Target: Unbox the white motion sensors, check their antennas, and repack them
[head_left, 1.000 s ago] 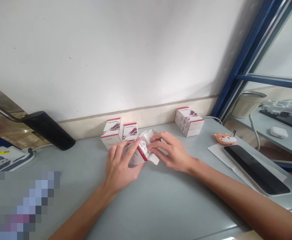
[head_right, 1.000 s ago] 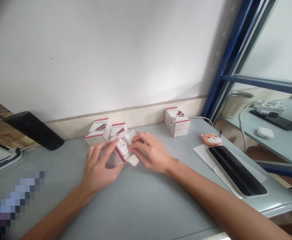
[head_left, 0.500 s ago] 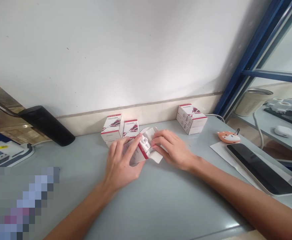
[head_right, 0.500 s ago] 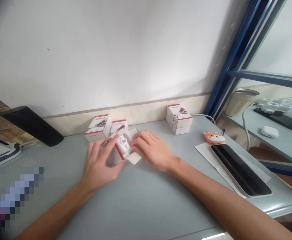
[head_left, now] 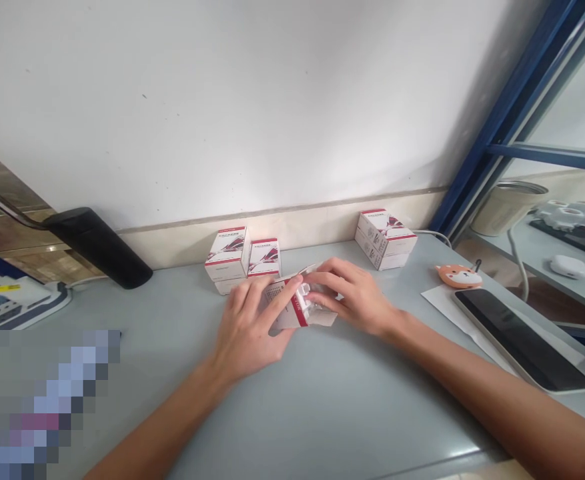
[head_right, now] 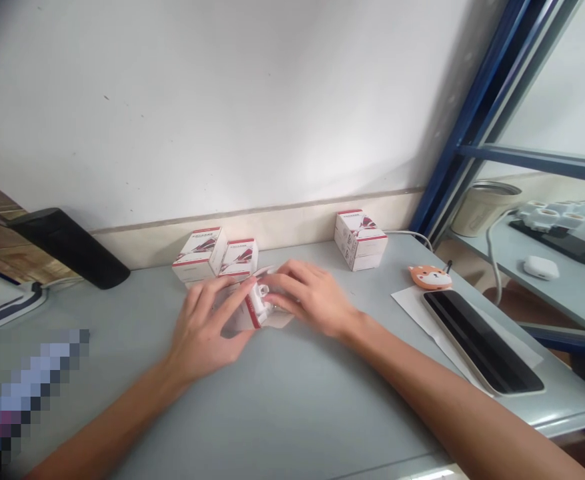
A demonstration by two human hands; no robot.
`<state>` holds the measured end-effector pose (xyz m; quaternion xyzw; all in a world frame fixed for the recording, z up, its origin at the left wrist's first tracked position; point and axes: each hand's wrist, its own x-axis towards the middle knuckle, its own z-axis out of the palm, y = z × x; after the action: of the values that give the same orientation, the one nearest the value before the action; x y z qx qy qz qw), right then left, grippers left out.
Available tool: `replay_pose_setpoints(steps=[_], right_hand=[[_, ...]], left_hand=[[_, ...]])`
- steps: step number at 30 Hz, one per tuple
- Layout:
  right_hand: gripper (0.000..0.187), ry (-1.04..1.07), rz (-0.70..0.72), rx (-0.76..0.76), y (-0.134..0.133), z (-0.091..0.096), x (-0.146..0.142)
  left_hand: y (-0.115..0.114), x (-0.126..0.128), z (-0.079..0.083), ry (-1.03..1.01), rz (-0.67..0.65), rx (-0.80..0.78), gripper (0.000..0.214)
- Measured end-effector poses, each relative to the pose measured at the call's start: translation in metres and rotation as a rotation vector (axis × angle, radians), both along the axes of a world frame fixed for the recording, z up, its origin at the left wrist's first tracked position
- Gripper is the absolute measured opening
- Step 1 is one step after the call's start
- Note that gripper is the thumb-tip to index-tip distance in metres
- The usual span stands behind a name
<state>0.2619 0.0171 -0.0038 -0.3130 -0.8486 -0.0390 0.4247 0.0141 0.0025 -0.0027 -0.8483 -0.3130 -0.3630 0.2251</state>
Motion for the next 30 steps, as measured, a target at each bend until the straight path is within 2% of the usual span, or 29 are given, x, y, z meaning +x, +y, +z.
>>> replay_pose_setpoints(steps=[11, 15, 18, 20, 23, 25, 27, 30], right_hand=[[0.022, 0.009, -0.045, 0.138, 0.0, 0.002, 0.0], [0.024, 0.189, -0.081, 0.161, -0.002, 0.005, 0.003], [0.022, 0.371, -0.235, 0.169, 0.0, 0.011, 0.008], [0.022, 0.391, -0.397, 0.075, 0.003, 0.014, 0.012], [0.019, 0.132, -0.577, -0.216, 0.011, 0.012, 0.017], [0.019, -0.092, -0.607, -0.391, 0.018, 0.004, 0.02], [0.023, -0.238, -0.59, -0.503, 0.023, -0.005, 0.021], [0.032, -0.282, -0.553, -0.542, 0.024, -0.01, 0.02]], left_hand=[[-0.001, 0.003, -0.001, -0.061, -0.006, -0.059, 0.084], [-0.001, 0.004, -0.001, -0.131, 0.027, -0.096, 0.084], [0.002, 0.003, -0.004, -0.202, 0.058, -0.122, 0.084], [0.005, 0.002, -0.005, -0.23, 0.086, -0.129, 0.083], [0.008, 0.001, -0.006, -0.236, 0.121, -0.111, 0.082], [0.008, 0.001, -0.007, -0.219, 0.146, -0.087, 0.08], [0.007, 0.001, -0.007, -0.202, 0.195, -0.065, 0.074], [0.005, 0.002, -0.008, -0.176, 0.267, -0.057, 0.065]])
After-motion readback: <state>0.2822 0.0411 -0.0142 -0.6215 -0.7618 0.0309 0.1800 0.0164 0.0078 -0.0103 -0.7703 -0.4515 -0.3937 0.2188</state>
